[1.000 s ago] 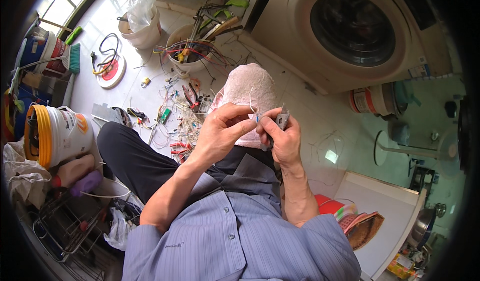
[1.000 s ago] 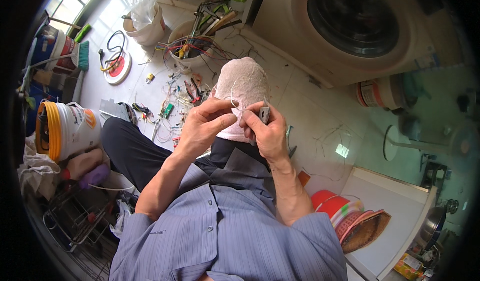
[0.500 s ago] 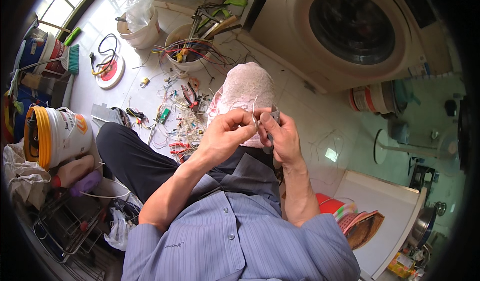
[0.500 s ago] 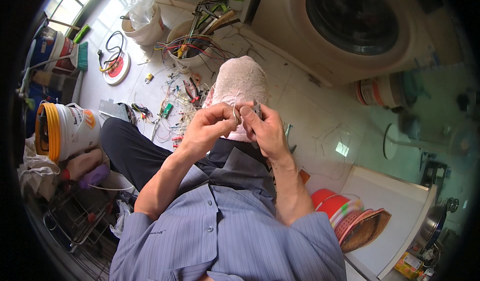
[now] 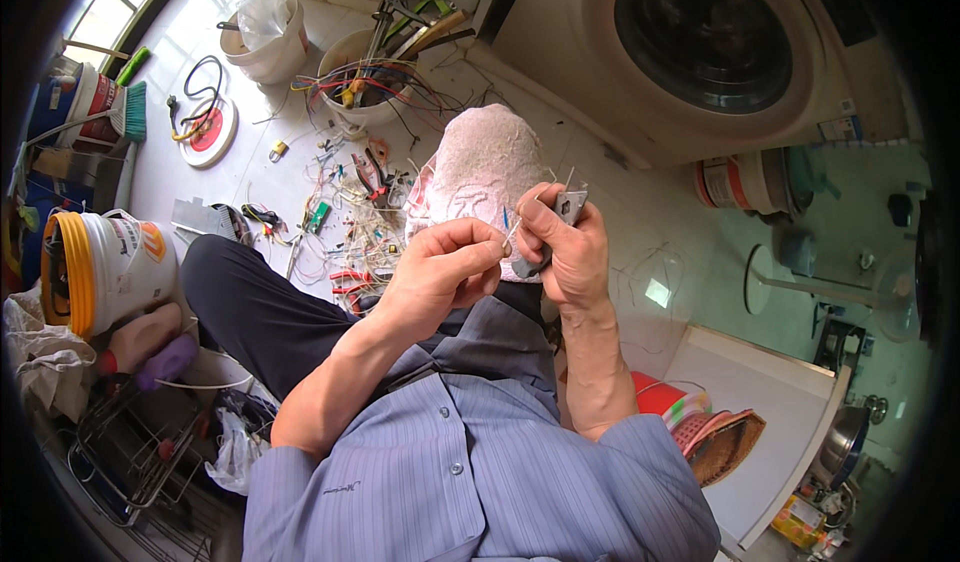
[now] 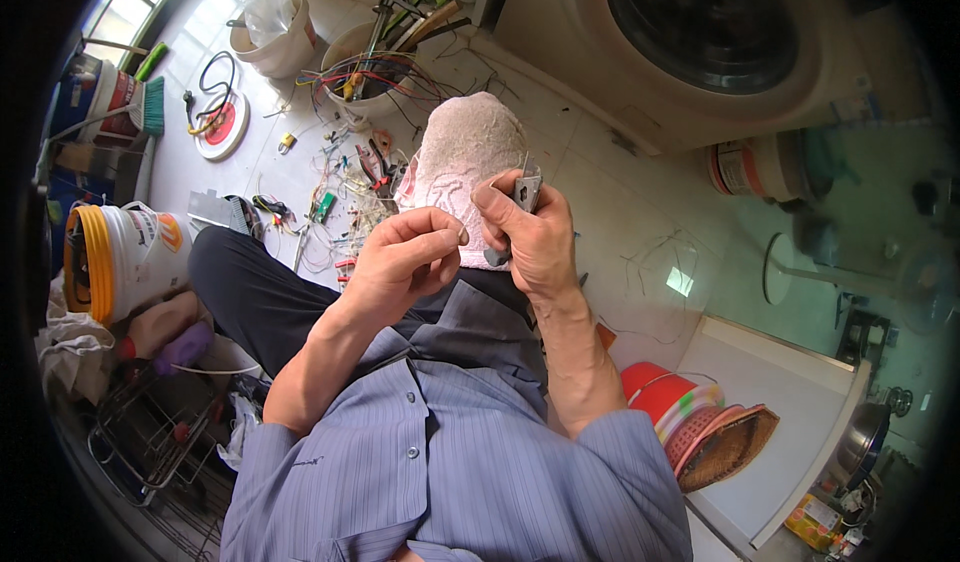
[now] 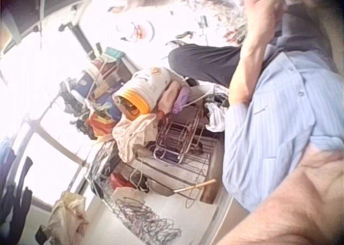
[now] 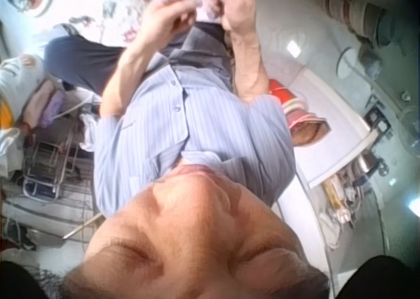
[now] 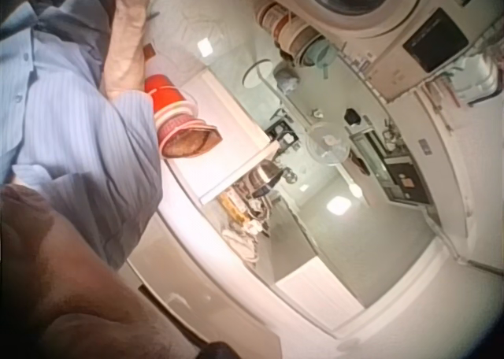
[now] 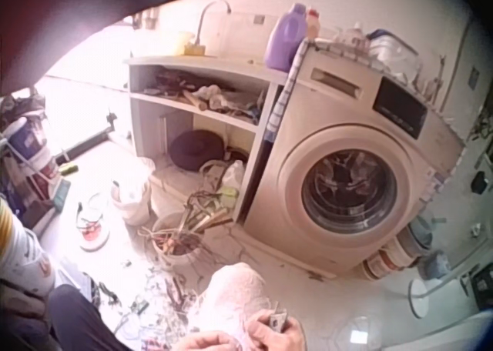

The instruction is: The person strips insulation from a wire with a wire stripper and connects it to a group of wires on a pink cloth object. They perform these actions by hand while sitting on the floor.

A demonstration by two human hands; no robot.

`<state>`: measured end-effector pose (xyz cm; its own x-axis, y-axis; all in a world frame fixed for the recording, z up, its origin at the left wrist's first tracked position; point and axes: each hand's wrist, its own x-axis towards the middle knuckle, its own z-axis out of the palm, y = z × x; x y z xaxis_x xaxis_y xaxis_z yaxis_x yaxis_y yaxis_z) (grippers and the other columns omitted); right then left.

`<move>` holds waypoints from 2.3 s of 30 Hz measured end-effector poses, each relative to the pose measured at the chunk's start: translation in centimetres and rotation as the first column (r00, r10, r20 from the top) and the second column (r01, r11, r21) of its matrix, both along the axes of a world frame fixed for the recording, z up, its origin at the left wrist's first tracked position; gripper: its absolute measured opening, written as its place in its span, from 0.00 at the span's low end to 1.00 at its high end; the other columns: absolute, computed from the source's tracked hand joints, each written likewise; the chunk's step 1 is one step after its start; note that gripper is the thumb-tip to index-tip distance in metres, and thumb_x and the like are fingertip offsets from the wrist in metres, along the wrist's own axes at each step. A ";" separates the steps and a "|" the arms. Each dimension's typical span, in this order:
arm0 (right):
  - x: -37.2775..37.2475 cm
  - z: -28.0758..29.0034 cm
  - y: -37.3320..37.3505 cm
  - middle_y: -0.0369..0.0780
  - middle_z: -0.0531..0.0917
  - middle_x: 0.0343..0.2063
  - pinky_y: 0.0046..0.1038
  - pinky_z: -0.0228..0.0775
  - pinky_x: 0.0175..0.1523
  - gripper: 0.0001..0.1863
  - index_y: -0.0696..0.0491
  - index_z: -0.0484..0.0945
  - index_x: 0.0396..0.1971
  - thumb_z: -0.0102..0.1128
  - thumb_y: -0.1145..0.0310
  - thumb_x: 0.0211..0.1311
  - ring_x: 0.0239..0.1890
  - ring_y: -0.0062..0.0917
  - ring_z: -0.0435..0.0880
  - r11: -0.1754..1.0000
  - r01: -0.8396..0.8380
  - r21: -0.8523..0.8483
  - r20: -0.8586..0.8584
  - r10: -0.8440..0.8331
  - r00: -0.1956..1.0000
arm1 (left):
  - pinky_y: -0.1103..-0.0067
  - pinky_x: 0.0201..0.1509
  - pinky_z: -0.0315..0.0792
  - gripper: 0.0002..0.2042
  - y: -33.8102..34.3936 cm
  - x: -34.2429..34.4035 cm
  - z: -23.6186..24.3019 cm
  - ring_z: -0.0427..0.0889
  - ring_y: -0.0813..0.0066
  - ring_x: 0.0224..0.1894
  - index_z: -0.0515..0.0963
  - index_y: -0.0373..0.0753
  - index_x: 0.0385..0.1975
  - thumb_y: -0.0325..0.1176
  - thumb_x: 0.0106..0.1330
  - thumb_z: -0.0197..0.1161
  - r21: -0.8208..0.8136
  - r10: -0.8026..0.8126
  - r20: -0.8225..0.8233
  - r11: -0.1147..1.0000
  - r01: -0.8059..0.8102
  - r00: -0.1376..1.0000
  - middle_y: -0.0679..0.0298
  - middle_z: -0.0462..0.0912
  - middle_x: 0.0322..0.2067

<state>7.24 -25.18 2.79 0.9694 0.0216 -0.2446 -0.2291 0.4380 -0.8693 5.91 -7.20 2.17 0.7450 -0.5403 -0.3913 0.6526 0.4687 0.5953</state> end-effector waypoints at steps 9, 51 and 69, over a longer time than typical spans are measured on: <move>-0.3 0.3 0.3 0.34 0.74 0.20 0.21 0.58 0.24 0.09 0.58 0.78 0.27 0.69 0.72 0.63 0.19 0.15 0.67 0.999 0.038 -0.007 0.043 -0.037 0.998 | 0.88 0.21 0.54 0.06 0.0 -0.5 0.5 0.66 0.89 0.20 0.80 0.37 0.38 0.32 0.71 0.62 -0.066 0.022 -0.050 0.997 -0.025 0.998 0.70 0.76 0.23; 5.1 -3.0 -3.0 0.51 0.80 0.42 0.42 0.72 0.49 0.22 0.62 0.78 0.49 0.62 0.57 0.66 0.45 0.47 0.80 0.218 0.095 -0.971 0.148 0.241 0.959 | 0.85 0.29 0.67 0.08 -4.1 5.2 -5.3 0.74 0.86 0.25 0.84 0.31 0.36 0.31 0.64 0.65 0.646 0.064 0.324 0.714 -0.270 0.944 0.70 0.82 0.24; 1.6 -3.7 -3.4 0.41 0.79 0.38 0.35 0.78 0.37 0.16 0.53 0.83 0.43 0.72 0.72 0.53 0.35 0.37 0.84 0.289 0.219 -0.932 0.337 0.471 0.815 | 0.81 0.29 0.74 0.09 -3.5 4.3 -5.7 0.80 0.82 0.24 0.83 0.27 0.37 0.27 0.68 0.61 0.744 -0.105 0.463 0.587 -0.321 0.880 0.63 0.84 0.22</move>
